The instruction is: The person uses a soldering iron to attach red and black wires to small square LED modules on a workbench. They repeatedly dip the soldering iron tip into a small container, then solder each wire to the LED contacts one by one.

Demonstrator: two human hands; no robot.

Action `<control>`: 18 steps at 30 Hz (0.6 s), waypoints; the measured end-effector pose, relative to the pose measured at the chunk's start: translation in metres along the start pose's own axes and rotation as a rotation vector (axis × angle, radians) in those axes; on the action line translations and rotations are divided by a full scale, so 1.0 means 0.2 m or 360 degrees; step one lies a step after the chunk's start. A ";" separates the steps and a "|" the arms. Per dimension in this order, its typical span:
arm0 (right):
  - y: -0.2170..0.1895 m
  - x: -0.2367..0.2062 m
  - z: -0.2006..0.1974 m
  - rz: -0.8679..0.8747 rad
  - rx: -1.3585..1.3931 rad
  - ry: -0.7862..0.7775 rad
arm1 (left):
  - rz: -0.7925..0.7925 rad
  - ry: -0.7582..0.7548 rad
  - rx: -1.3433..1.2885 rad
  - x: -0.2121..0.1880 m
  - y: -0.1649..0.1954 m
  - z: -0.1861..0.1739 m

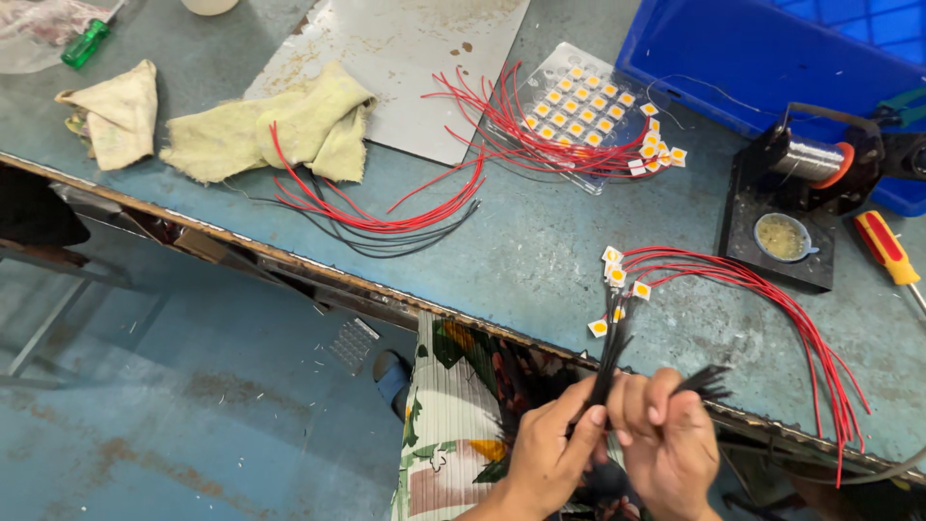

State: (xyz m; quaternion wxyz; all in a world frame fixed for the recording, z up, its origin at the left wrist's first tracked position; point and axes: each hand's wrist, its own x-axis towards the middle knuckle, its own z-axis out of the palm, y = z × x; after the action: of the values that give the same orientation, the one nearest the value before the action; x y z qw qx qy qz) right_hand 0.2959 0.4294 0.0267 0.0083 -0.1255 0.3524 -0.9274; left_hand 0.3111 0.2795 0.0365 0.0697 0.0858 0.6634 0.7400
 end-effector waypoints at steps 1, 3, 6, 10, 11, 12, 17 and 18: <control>-0.02 0.01 0.00 -0.0060 -0.0048 0.0000 | 0.0009 -0.0008 -0.0063 0.01 0.00 0.01; -0.06 0.03 0.01 -0.0183 -0.0148 0.0003 | 0.0025 -0.0028 -0.0193 0.02 -0.03 0.03; -0.16 0.07 -0.01 -0.0456 -0.0353 -0.0001 | 0.0103 0.0012 -0.0098 0.03 -0.11 0.09; -0.31 0.07 -0.03 -0.0244 0.0091 0.0063 | 0.0437 -0.0050 0.0162 -0.01 -0.18 0.16; -0.35 0.06 -0.03 -0.0265 0.0081 0.0105 | 0.0425 -0.0077 0.0134 -0.02 -0.19 0.17; -0.37 0.05 -0.03 -0.0285 0.0071 0.0148 | 0.0411 -0.0104 0.0108 -0.02 -0.19 0.18; -0.49 0.06 -0.14 -0.0425 0.0615 0.0322 | 0.0192 -0.0132 0.0058 -0.06 -0.22 0.23; -0.53 0.07 -0.19 -0.0462 0.0793 0.0244 | 0.0172 -0.0132 0.0062 -0.06 -0.24 0.24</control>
State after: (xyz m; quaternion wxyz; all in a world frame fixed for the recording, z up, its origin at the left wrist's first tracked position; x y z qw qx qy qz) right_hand 0.2813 0.5314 0.0723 -0.1205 -0.0983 0.0918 -0.9836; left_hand 0.3334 0.3284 -0.0066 0.0552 0.1534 0.6686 0.7255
